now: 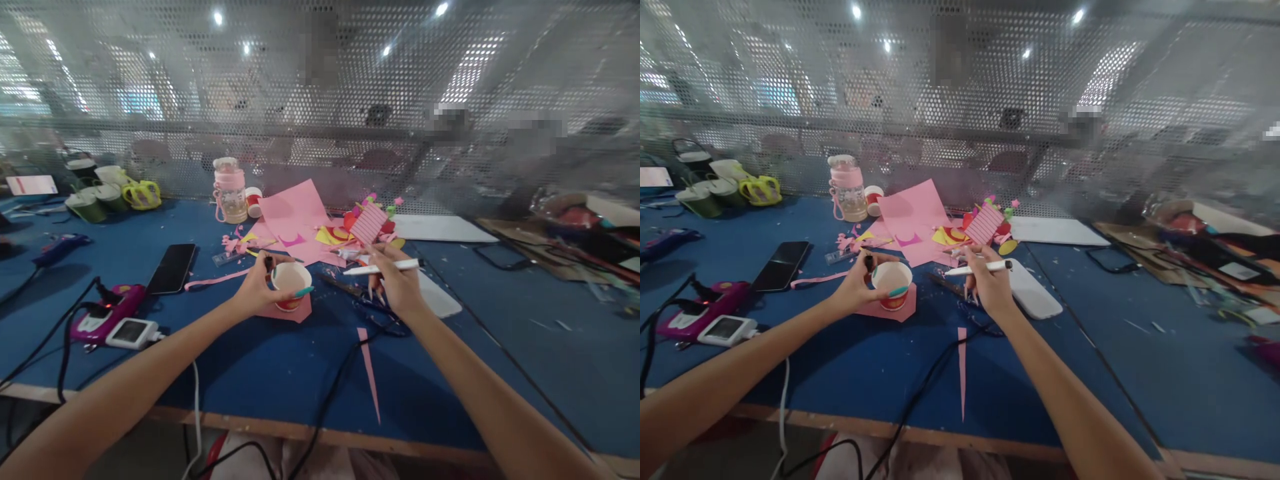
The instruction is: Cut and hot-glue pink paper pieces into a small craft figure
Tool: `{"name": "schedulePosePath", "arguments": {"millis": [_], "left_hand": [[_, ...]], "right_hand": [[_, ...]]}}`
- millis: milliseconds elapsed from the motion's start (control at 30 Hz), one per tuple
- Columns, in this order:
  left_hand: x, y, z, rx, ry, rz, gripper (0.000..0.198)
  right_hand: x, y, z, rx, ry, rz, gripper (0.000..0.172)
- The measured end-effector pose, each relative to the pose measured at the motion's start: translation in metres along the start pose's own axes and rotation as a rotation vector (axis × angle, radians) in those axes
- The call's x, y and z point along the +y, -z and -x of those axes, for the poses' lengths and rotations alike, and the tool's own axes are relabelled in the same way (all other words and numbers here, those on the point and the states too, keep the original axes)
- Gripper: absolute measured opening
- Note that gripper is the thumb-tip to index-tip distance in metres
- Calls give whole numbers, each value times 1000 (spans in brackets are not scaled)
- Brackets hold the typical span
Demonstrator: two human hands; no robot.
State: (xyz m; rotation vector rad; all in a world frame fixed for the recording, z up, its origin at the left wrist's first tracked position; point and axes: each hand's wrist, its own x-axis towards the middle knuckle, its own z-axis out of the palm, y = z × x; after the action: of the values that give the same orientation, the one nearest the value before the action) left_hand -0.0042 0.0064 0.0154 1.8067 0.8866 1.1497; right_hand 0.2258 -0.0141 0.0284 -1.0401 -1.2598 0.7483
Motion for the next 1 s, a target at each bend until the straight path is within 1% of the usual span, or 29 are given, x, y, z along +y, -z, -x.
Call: {"name": "schedulePosePath", "arguments": {"millis": [100, 200, 267, 367, 433, 533, 633, 700, 767, 900, 1000], "left_hand": [[-5, -4, 0, -4, -38, 58, 50], [-11, -4, -1, 14, -63, 46, 53], [-11, -2, -2, 1, -88, -32, 51], [-6, 2, -3, -58, -110, -199, 43], [0, 4, -2, -77, -99, -259, 42], [6, 2, -1, -39, -67, -273, 45], [8, -2, 1, 9, -39, -275, 48], [8, -3, 0, 25, -37, -260, 49], [7, -3, 0, 25, -43, -251, 49], [3, -2, -1, 9, -58, -268, 49], [2, -2, 0, 4, -71, -244, 49]], "right_hand": [[-5, -2, 4, -27, -17, -32, 38], [-8, -4, 11, -45, 62, 36, 41], [-7, -7, 17, -26, 135, 70, 42], [2, -12, 27, 25, 201, 67, 38], [8, -14, 34, 13, 224, 64, 37], [9, -18, 42, -131, 326, 155, 35], [4, -25, 47, -305, 530, 291, 32], [3, -31, 50, -418, 622, 344, 31], [4, -36, 53, -493, 647, 369, 33], [11, -43, 56, -494, 616, 334, 34], [13, -47, 57, -526, 601, 301, 32]]}}
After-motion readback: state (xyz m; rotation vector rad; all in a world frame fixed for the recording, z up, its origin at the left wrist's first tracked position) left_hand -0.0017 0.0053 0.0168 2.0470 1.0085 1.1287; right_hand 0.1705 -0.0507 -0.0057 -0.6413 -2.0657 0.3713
